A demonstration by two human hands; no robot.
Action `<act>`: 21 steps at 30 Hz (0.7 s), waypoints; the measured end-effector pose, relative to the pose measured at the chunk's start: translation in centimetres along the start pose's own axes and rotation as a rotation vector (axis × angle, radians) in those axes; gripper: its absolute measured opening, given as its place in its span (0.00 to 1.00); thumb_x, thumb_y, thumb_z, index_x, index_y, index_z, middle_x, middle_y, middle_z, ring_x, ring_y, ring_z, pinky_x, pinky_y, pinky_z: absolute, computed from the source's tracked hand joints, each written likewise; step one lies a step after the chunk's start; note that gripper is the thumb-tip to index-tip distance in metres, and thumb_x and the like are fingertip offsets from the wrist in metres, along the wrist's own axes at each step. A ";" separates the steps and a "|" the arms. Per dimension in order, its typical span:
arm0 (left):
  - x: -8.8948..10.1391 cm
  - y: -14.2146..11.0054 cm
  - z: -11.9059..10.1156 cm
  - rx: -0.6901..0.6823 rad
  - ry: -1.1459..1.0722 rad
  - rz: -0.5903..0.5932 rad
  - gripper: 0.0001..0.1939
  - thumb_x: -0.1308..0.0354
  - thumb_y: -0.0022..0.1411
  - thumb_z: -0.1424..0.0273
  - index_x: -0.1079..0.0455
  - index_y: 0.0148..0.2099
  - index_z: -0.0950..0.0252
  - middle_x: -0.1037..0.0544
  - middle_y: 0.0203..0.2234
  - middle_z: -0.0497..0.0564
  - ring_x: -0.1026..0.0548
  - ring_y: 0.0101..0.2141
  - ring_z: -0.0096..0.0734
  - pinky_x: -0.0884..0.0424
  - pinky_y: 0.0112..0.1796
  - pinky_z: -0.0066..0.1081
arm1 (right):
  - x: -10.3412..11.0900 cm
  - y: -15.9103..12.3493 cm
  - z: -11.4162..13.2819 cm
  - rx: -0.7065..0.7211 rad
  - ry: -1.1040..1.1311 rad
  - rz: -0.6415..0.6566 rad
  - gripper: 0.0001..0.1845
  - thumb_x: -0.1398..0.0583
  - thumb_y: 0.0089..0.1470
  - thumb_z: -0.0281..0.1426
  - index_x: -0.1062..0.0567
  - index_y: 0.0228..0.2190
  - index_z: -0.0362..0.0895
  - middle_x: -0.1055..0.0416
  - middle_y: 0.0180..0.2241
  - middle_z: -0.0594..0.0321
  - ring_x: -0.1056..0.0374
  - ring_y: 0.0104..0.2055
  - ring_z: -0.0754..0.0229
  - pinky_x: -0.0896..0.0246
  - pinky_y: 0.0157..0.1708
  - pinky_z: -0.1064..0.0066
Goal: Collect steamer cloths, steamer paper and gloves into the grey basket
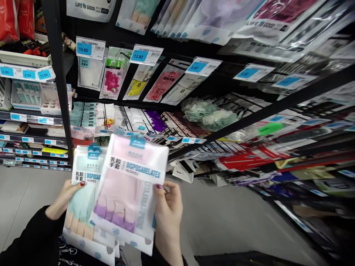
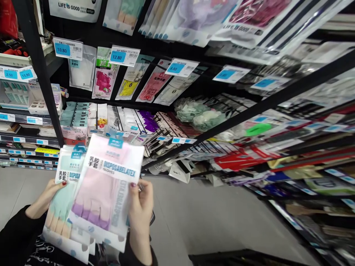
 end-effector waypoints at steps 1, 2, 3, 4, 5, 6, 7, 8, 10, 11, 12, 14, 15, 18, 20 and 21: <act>0.0 0.0 -0.1 0.000 0.005 0.010 0.17 0.29 0.40 0.64 0.22 0.33 0.69 0.17 0.27 0.55 0.22 0.31 0.41 0.29 0.31 0.30 | 0.5 0.5 -0.3 -0.034 0.082 -0.007 0.16 0.40 0.50 0.44 0.36 0.30 0.45 0.36 0.25 0.66 0.41 0.24 0.65 0.46 0.22 0.75; 0.1 0.0 -0.1 0.001 0.006 0.021 0.16 0.30 0.41 0.64 0.22 0.33 0.68 0.17 0.28 0.55 0.22 0.31 0.41 0.29 0.31 0.30 | 0.8 1.0 -0.8 -0.065 0.163 -0.007 0.16 0.39 0.49 0.43 0.36 0.30 0.45 0.35 0.26 0.67 0.41 0.24 0.65 0.46 0.23 0.75; 0.1 0.0 -0.1 0.003 0.000 0.034 0.16 0.31 0.43 0.64 0.22 0.34 0.68 0.17 0.28 0.55 0.21 0.32 0.41 0.28 0.31 0.30 | 0.9 1.4 -1.2 -0.089 0.245 0.000 0.16 0.38 0.48 0.42 0.36 0.30 0.45 0.35 0.26 0.67 0.40 0.24 0.66 0.44 0.24 0.76; 0.2 0.1 0.0 0.008 -0.014 0.048 0.15 0.31 0.44 0.64 0.22 0.35 0.68 0.17 0.29 0.54 0.21 0.32 0.41 0.28 0.32 0.30 | 0.8 1.7 -1.8 -0.113 0.328 0.016 0.16 0.37 0.47 0.41 0.36 0.30 0.46 0.34 0.28 0.67 0.39 0.26 0.66 0.43 0.26 0.75; 0.3 0.2 0.1 0.015 -0.036 0.056 0.16 0.31 0.45 0.64 0.23 0.36 0.68 0.17 0.30 0.54 0.21 0.32 0.42 0.27 0.32 0.31 | 0.6 1.9 -2.4 -0.140 0.417 0.038 0.16 0.36 0.46 0.39 0.36 0.30 0.46 0.34 0.29 0.67 0.37 0.28 0.66 0.41 0.27 0.75; 0.5 0.3 0.2 0.024 -0.067 0.053 0.16 0.31 0.44 0.64 0.23 0.36 0.67 0.17 0.29 0.54 0.21 0.32 0.42 0.27 0.32 0.32 | 0.2 2.1 -3.2 -0.168 0.505 0.061 0.15 0.35 0.45 0.37 0.35 0.31 0.46 0.34 0.30 0.67 0.36 0.29 0.66 0.40 0.28 0.75; 0.8 0.4 0.3 0.031 -0.104 0.033 0.16 0.30 0.43 0.64 0.24 0.35 0.66 0.17 0.28 0.53 0.21 0.32 0.42 0.26 0.32 0.32 | -0.2 2.2 -4.0 -0.195 0.582 0.081 0.13 0.36 0.46 0.36 0.34 0.32 0.46 0.34 0.29 0.68 0.37 0.28 0.66 0.40 0.27 0.75; 1.2 0.5 0.5 0.036 -0.141 0.001 0.17 0.29 0.40 0.64 0.24 0.33 0.65 0.18 0.25 0.51 0.21 0.31 0.43 0.26 0.32 0.33 | -0.6 2.3 -4.9 -0.218 0.647 0.097 0.11 0.38 0.48 0.36 0.34 0.32 0.47 0.36 0.26 0.69 0.39 0.24 0.67 0.42 0.24 0.76; 2.3 0.7 0.7 0.041 -0.203 -0.093 0.17 0.27 0.34 0.64 0.26 0.29 0.63 0.20 0.20 0.47 0.21 0.30 0.44 0.25 0.31 0.34 | -1.3 2.3 -6.5 -0.245 0.728 0.108 0.07 0.43 0.52 0.36 0.34 0.32 0.47 0.45 0.19 0.73 0.51 0.15 0.70 0.51 0.15 0.78; 2.9 0.8 0.8 0.039 -0.223 -0.142 0.18 0.27 0.32 0.65 0.27 0.28 0.62 0.21 0.18 0.46 0.21 0.30 0.45 0.25 0.31 0.34 | -1.6 2.2 -7.2 -0.262 0.769 0.118 0.06 0.45 0.54 0.37 0.34 0.31 0.47 0.50 0.17 0.74 0.59 0.13 0.71 0.56 0.13 0.78; 3.4 0.8 0.8 0.037 -0.236 -0.182 0.19 0.26 0.31 0.66 0.28 0.28 0.62 0.21 0.18 0.45 0.21 0.31 0.45 0.24 0.31 0.35 | -2.1 2.1 -7.8 -0.288 0.826 0.137 0.07 0.47 0.55 0.37 0.35 0.30 0.47 0.55 0.16 0.75 0.65 0.13 0.72 0.60 0.12 0.78; 4.2 0.9 0.8 0.034 -0.257 -0.229 0.20 0.26 0.29 0.67 0.29 0.29 0.62 0.20 0.21 0.46 0.21 0.33 0.47 0.24 0.32 0.36 | -3.6 1.5 -8.6 -0.362 0.998 0.222 0.07 0.48 0.55 0.37 0.35 0.30 0.47 0.59 0.16 0.76 0.71 0.13 0.73 0.62 0.12 0.79; 4.4 1.0 0.7 0.033 -0.273 -0.234 0.21 0.27 0.29 0.67 0.29 0.29 0.62 0.19 0.23 0.46 0.21 0.34 0.47 0.23 0.33 0.36 | -4.5 1.2 -8.7 -0.402 1.086 0.282 0.08 0.47 0.55 0.37 0.36 0.30 0.47 0.59 0.16 0.76 0.71 0.13 0.73 0.61 0.12 0.79; 4.6 0.9 0.5 0.060 -0.328 -0.262 0.22 0.28 0.28 0.68 0.30 0.29 0.61 0.19 0.22 0.46 0.21 0.36 0.50 0.23 0.33 0.37 | -6.6 0.1 -8.2 -0.478 1.237 0.383 0.12 0.46 0.51 0.41 0.35 0.31 0.45 0.57 0.16 0.77 0.68 0.13 0.75 0.59 0.12 0.80; 4.5 0.5 0.3 0.103 -0.325 -0.293 0.21 0.29 0.28 0.67 0.31 0.28 0.61 0.20 0.18 0.45 0.22 0.37 0.53 0.23 0.32 0.39 | -7.6 -0.4 -7.6 -0.508 1.254 0.395 0.14 0.46 0.48 0.42 0.35 0.31 0.43 0.55 0.15 0.78 0.65 0.12 0.76 0.57 0.13 0.81; 4.3 0.3 0.2 0.124 -0.307 -0.290 0.21 0.28 0.27 0.66 0.31 0.28 0.60 0.20 0.17 0.46 0.22 0.38 0.54 0.23 0.31 0.40 | -7.9 -0.5 -7.3 -0.499 1.232 0.397 0.17 0.52 0.49 0.42 0.34 0.30 0.41 0.53 0.16 0.78 0.61 0.12 0.78 0.56 0.14 0.82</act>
Point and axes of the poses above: each hand's wrist, its own y-axis towards the middle knuckle, its own x-axis out of the back of the hand, z = x × y, the point moved 7 cm from there along y, towards the middle knuckle
